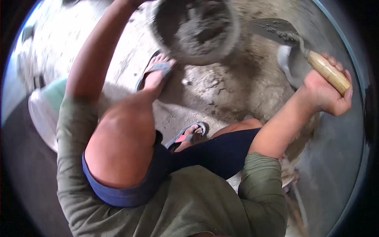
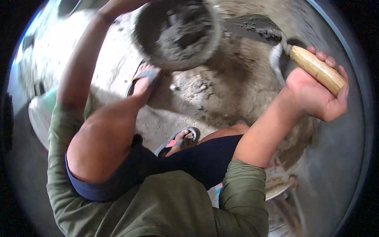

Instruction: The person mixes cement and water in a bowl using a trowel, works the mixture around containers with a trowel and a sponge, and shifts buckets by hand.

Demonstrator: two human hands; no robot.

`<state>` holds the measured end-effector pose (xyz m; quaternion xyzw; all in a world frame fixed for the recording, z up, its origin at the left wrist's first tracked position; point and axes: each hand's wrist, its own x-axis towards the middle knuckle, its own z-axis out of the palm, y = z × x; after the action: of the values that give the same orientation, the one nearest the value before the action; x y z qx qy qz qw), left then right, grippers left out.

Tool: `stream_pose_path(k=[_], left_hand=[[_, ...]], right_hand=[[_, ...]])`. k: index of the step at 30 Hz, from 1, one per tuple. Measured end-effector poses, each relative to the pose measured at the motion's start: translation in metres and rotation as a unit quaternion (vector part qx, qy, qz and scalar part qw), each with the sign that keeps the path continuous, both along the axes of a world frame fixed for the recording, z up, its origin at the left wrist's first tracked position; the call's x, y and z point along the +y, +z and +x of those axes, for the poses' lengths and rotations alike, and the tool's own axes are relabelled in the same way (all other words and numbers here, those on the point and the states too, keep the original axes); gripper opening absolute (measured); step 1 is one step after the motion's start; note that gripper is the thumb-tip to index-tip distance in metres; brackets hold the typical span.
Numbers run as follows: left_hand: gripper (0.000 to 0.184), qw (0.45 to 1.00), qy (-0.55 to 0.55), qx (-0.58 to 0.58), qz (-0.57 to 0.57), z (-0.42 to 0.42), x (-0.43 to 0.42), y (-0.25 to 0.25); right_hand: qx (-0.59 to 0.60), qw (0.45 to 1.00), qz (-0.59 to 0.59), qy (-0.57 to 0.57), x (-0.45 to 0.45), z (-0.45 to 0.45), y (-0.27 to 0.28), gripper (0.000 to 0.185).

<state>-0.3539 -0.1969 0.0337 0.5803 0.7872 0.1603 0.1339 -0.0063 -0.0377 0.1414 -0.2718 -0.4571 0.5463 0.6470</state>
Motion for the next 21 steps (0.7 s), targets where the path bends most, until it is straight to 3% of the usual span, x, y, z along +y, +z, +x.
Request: stream_pose_path(k=[3, 4, 6, 8, 9, 10, 11, 12, 13, 14, 15, 16, 18, 21], left_hand=[[0.039, 0.964, -0.079, 0.097, 0.233, 0.023, 0.045, 0.007], [0.059, 0.968, -0.055, 0.174, 0.174, 0.064, 0.055, 0.053], [0.044, 0.948, -0.188, 0.044, 0.253, 0.108, 0.094, 0.060], [0.051, 0.918, -0.331, -0.015, 0.217, 0.163, 0.132, 0.070], [0.056, 0.946, -0.315, -0.048, 0.057, 0.201, 0.142, 0.093], [0.061, 0.922, -0.380, -0.053, 0.056, 0.222, 0.175, 0.066], [0.066, 0.918, -0.394, -0.049, -0.011, 0.247, 0.205, 0.066], [0.069, 0.929, -0.328, -0.071, -0.156, 0.276, 0.234, 0.069], [0.074, 0.926, -0.377, 0.018, -0.024, 0.284, 0.284, 0.023], [0.079, 0.909, -0.375, -0.007, 0.181, 0.291, 0.322, -0.021], [0.078, 0.908, -0.385, -0.002, 0.165, 0.304, 0.354, -0.058], [0.077, 0.923, -0.377, 0.014, 0.077, 0.312, 0.383, -0.095], [0.075, 0.941, -0.336, 0.029, -0.024, 0.315, 0.412, -0.141], [0.063, 0.972, -0.231, 0.021, 0.047, 0.315, 0.387, -0.125]], right_hand=[[0.046, 0.984, 0.007, -0.174, 0.030, 0.075, 0.025, 0.025], [0.040, 0.967, 0.043, -0.247, 0.039, 0.096, 0.028, 0.028], [-0.016, 0.963, 0.066, -0.262, 0.062, 0.150, 0.011, 0.031], [-0.105, 0.934, 0.111, -0.323, 0.076, 0.188, -0.032, 0.035], [-0.134, 0.935, 0.085, -0.316, 0.076, 0.197, -0.052, 0.035], [-0.162, 0.936, 0.055, -0.307, 0.071, 0.204, -0.072, 0.036], [-0.281, 0.903, 0.040, -0.324, 0.064, 0.221, -0.092, 0.035], [-0.395, 0.856, 0.021, -0.333, 0.059, 0.234, -0.104, 0.036], [-0.455, 0.837, 0.024, -0.303, 0.045, 0.235, -0.097, 0.034], [-0.513, 0.814, 0.025, -0.271, 0.024, 0.233, -0.090, 0.033], [-0.537, 0.809, 0.025, -0.239, 0.012, 0.238, -0.090, 0.031], [-0.584, 0.788, 0.005, -0.195, -0.001, 0.244, -0.084, 0.031], [-0.689, 0.710, -0.016, -0.143, -0.019, 0.247, -0.077, 0.033], [-0.828, 0.542, -0.092, -0.112, -0.032, 0.241, -0.089, 0.042]])
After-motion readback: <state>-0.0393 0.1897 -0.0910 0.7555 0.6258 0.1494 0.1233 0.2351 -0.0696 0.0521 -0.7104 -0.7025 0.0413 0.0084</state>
